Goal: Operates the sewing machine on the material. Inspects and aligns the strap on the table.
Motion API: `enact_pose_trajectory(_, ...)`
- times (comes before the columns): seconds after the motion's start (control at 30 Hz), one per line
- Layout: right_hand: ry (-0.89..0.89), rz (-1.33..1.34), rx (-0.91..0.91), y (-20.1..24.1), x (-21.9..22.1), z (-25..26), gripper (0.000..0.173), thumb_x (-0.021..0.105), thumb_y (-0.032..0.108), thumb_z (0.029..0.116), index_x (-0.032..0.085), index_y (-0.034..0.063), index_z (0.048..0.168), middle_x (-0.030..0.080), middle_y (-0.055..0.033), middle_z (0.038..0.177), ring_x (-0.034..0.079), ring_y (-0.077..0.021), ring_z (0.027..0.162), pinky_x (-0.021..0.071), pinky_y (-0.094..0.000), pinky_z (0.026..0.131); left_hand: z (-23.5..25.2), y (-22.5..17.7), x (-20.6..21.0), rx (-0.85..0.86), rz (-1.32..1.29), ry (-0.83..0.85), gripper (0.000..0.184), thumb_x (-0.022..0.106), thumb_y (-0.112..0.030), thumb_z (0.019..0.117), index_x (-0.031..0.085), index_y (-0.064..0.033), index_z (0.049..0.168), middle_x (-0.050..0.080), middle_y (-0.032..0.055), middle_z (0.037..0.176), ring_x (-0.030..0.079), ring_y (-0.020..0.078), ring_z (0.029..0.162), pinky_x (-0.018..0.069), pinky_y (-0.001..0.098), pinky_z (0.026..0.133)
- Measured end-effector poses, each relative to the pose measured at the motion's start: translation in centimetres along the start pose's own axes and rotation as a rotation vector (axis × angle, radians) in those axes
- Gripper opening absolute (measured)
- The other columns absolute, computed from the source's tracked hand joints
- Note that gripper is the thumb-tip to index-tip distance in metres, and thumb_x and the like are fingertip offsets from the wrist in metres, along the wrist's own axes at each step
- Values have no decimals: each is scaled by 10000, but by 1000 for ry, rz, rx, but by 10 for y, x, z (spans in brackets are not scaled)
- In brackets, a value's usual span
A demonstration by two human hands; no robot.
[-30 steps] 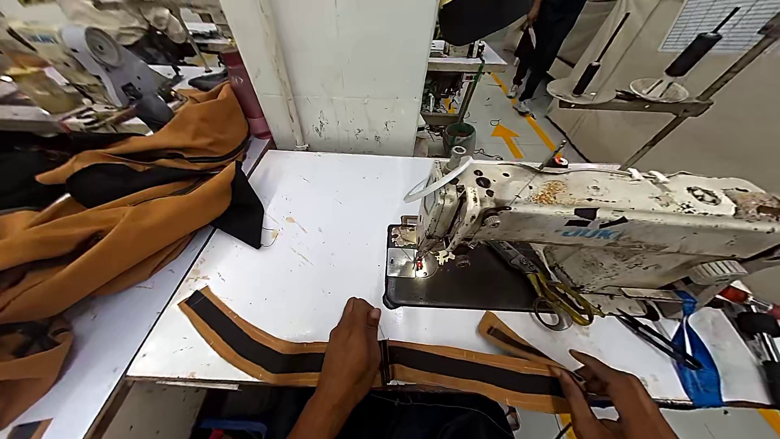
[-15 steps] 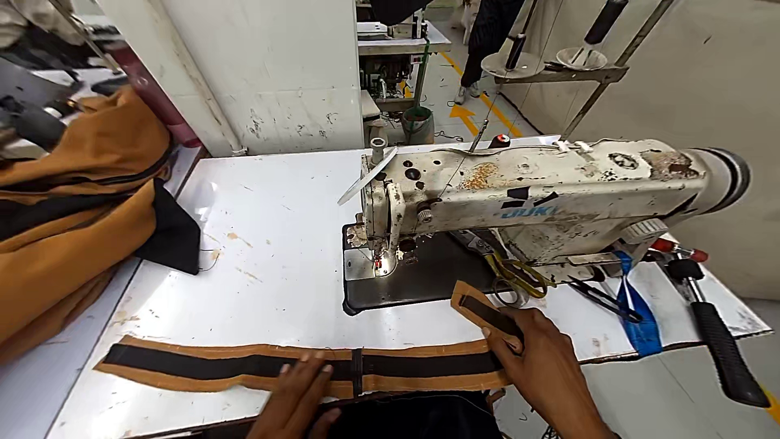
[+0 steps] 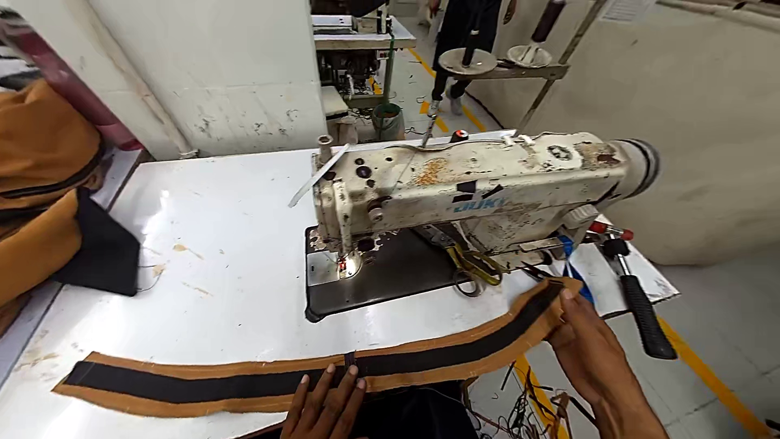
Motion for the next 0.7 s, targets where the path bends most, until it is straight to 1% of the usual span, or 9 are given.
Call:
enact_pose_trajectory(0.07, 5, -51, -38, 1, -2, 5, 529, 577, 225, 1029, 404, 113, 1516, 691, -138, 1187, 727, -235, 977, 628, -428, 831, 0, 0, 0, -16, -14, -5, 531, 462, -425, 1080, 541, -94, 1486, 512, 119, 1550, 406, 397, 1470, 217, 660, 1198)
enact_pose_trajectory(0.13, -87, -221, -125, 2, -8, 10, 554, 659, 62, 973, 442, 89, 1482, 726, -138, 1053, 738, -225, 843, 636, -395, 739, 0, 2, 0, -27, -24, -8, 513, 474, -405, 1079, 557, -85, 1471, 522, 128, 1539, 414, 401, 1462, 207, 663, 1200)
enact_pose_trajectory(0.23, -207, -569, -262, 8, -12, 17, 615, 742, 114, 939, 434, 90, 1471, 734, -110, 1027, 733, -200, 820, 627, -417, 758, 2, 1, -1, -23, -24, 0, 498, 467, -396, 1083, 570, -91, 1462, 526, 116, 1539, 421, 394, 1461, 213, 666, 1198)
enact_pose_trajectory(0.37, -237, -843, -377, 5, -5, 30, 625, 764, 189, 935, 451, 61, 1461, 720, -184, 996, 715, -318, 814, 576, -564, 749, 2, -8, 1, 23, -36, -32, 517, 457, -419, 1084, 561, -94, 1472, 508, 106, 1556, 400, 340, 1486, 221, 610, 1221)
enact_pose_trajectory(0.43, -242, -930, -455, 15, -1, 25, 666, 729, 257, 956, 420, 8, 1490, 663, -253, 1192, 701, -395, 991, 576, -601, 844, -1, -3, -9, -25, -26, -86, 526, 458, -426, 1082, 559, -80, 1464, 510, 136, 1546, 411, 317, 1482, 242, 578, 1230)
enact_pose_trajectory(0.5, -244, -989, -539, 32, 5, 6, 669, 648, 300, 993, 391, -54, 1498, 539, -341, 1354, 595, -495, 1173, 509, -643, 951, -12, 20, -36, -179, 12, -170, 536, 472, -394, 1079, 560, -12, 1445, 516, 218, 1516, 433, 377, 1459, 267, 612, 1218)
enact_pose_trajectory(0.57, -216, -1013, -580, 39, 21, -24, 635, 598, 348, 1002, 445, -79, 1447, 522, -360, 1373, 570, -513, 1209, 498, -627, 978, -33, 56, -67, -421, 85, -251, 574, 458, -374, 1079, 522, 58, 1452, 465, 286, 1531, 400, 451, 1462, 261, 638, 1215)
enact_pose_trajectory(0.63, -38, -1026, -577, 23, 44, -54, 599, 585, 392, 1006, 542, -83, 1369, 566, -332, 1355, 595, -484, 1211, 513, -610, 981, -55, 94, -89, -657, 161, -288, 691, 404, -458, 1082, 463, 110, 1470, 402, 340, 1548, 360, 512, 1462, 242, 665, 1207)
enact_pose_trajectory(0.7, 147, -1071, -628, -11, 64, -72, 599, 538, 493, 1016, 632, -15, 1319, 613, -243, 1379, 595, -419, 1275, 482, -595, 1047, -70, 121, -94, -806, 241, -271, 864, 335, -597, 1050, 408, 144, 1490, 367, 377, 1550, 349, 550, 1452, 222, 698, 1191)
Point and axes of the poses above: each hand's wrist, its own z-axis towards the middle knuckle, its own x-axis out of the palm, y = z × x, the point moved 6 cm from there along z, towards the middle knuckle
